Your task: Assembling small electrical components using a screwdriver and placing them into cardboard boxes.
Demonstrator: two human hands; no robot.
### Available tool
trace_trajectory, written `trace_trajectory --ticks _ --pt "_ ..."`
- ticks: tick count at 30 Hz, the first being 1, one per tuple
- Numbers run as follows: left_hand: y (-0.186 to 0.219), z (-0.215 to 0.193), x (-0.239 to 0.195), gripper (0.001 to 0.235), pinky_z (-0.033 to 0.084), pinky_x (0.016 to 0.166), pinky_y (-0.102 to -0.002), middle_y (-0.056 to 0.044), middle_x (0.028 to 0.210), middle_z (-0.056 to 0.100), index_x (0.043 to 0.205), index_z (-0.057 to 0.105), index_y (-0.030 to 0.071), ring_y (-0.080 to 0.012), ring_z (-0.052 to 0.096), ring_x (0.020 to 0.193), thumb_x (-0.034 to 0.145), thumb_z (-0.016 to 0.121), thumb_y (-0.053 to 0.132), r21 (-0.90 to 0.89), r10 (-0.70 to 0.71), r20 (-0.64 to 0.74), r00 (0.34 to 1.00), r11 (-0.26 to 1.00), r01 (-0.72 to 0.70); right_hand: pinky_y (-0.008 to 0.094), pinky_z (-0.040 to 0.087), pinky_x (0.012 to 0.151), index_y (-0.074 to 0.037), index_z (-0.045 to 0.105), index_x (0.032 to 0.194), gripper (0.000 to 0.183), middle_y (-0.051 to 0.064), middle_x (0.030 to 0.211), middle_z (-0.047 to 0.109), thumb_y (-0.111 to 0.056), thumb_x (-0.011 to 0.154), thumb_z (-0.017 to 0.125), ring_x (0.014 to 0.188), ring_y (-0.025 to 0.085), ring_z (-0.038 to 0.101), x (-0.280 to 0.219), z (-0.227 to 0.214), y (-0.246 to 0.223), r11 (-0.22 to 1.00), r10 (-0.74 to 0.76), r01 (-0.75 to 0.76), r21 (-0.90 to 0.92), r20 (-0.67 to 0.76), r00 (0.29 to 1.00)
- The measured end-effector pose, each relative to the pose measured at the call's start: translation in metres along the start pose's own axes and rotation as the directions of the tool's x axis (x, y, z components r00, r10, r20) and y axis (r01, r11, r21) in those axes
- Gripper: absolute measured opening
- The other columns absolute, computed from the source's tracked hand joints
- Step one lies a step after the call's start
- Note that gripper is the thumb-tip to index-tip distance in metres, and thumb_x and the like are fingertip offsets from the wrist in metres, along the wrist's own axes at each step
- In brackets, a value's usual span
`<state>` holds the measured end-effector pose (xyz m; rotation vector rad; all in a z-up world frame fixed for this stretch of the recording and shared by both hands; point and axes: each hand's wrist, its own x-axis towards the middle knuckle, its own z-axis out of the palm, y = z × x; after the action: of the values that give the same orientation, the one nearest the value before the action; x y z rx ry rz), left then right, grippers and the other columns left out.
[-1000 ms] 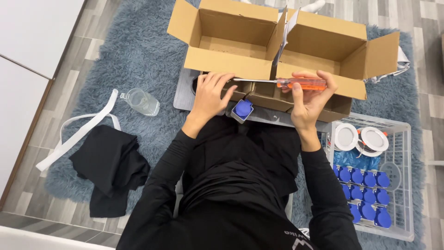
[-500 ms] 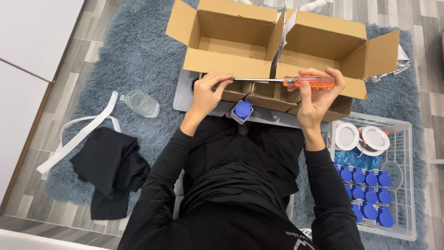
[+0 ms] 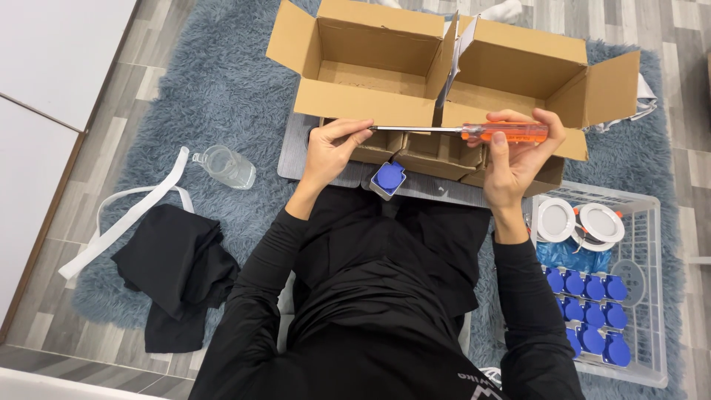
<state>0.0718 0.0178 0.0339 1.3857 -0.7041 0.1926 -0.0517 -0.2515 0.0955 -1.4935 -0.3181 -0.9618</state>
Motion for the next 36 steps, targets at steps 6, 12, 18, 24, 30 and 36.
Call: trace_trajectory --ticks 6,12,18,24,30,36 --pt "0.010 -0.005 0.002 0.020 0.062 0.085 -0.035 -0.011 0.100 0.086 0.111 0.089 0.013 -0.0233 0.081 0.098 0.096 0.085 0.000 -0.005 0.017 0.102 0.995 1.000 -0.016 0.041 0.065 0.085 -0.014 0.026 0.157 0.052 0.032 0.124 0.064 -0.003 0.118 0.058 0.102 0.033 0.070 0.007 -0.018 0.000 0.999 0.035 -0.033 -0.020 0.077 0.996" --pt "0.037 0.003 -0.005 0.017 0.058 0.071 -0.029 -0.005 0.090 0.085 0.105 0.088 0.014 -0.0120 0.077 0.080 0.089 0.092 0.008 0.105 -0.070 0.207 0.976 0.993 0.049 0.056 0.063 0.102 -0.014 0.028 0.162 0.061 0.035 0.124 0.067 0.001 0.116 0.066 0.114 0.044 0.072 0.025 -0.023 -0.022 0.998 0.047 -0.039 -0.041 0.200 0.979" --pt "0.064 0.014 -0.006 0.025 0.055 0.069 -0.022 -0.010 0.097 0.085 0.115 0.082 0.000 -0.0132 0.073 0.075 0.090 0.085 -0.001 0.077 -0.157 0.340 0.927 0.987 0.138 0.061 0.070 0.110 -0.026 0.024 0.174 0.078 0.034 0.135 0.065 0.017 0.121 0.063 0.116 0.050 0.074 0.044 -0.037 -0.043 0.985 0.167 -0.142 -0.097 0.334 0.928" --pt "0.058 0.017 -0.028 0.053 0.060 0.104 -0.041 -0.015 0.132 0.077 0.133 0.073 0.001 -0.0321 0.075 0.116 0.086 0.095 0.013 0.272 -0.057 0.457 0.888 0.959 -0.078 0.061 0.071 0.107 -0.027 0.029 0.172 0.076 0.039 0.133 0.064 0.022 0.127 0.064 0.112 0.053 0.074 0.036 -0.029 -0.068 0.977 0.179 -0.119 -0.177 0.376 0.909" --pt "0.046 0.014 -0.043 0.059 0.057 0.109 -0.039 -0.007 0.136 0.068 0.138 0.070 0.007 -0.0273 0.067 0.123 0.086 0.096 0.014 0.402 -0.101 0.449 0.888 0.910 -0.100 0.060 0.068 0.112 -0.026 0.028 0.173 0.081 0.039 0.143 0.062 0.033 0.128 0.062 0.124 0.053 0.073 0.026 -0.030 -0.050 0.980 0.183 -0.126 -0.152 0.459 0.869" --pt "0.034 0.020 -0.051 0.061 0.054 0.109 -0.040 -0.007 0.138 0.064 0.131 0.074 0.004 -0.0285 0.063 0.124 0.079 0.102 0.021 0.462 -0.054 0.443 0.895 0.869 -0.176 0.056 0.067 0.119 -0.022 0.028 0.171 0.077 0.034 0.145 0.062 0.031 0.127 0.062 0.129 0.049 0.074 0.027 -0.018 -0.045 0.975 0.160 -0.057 -0.215 0.501 0.851"
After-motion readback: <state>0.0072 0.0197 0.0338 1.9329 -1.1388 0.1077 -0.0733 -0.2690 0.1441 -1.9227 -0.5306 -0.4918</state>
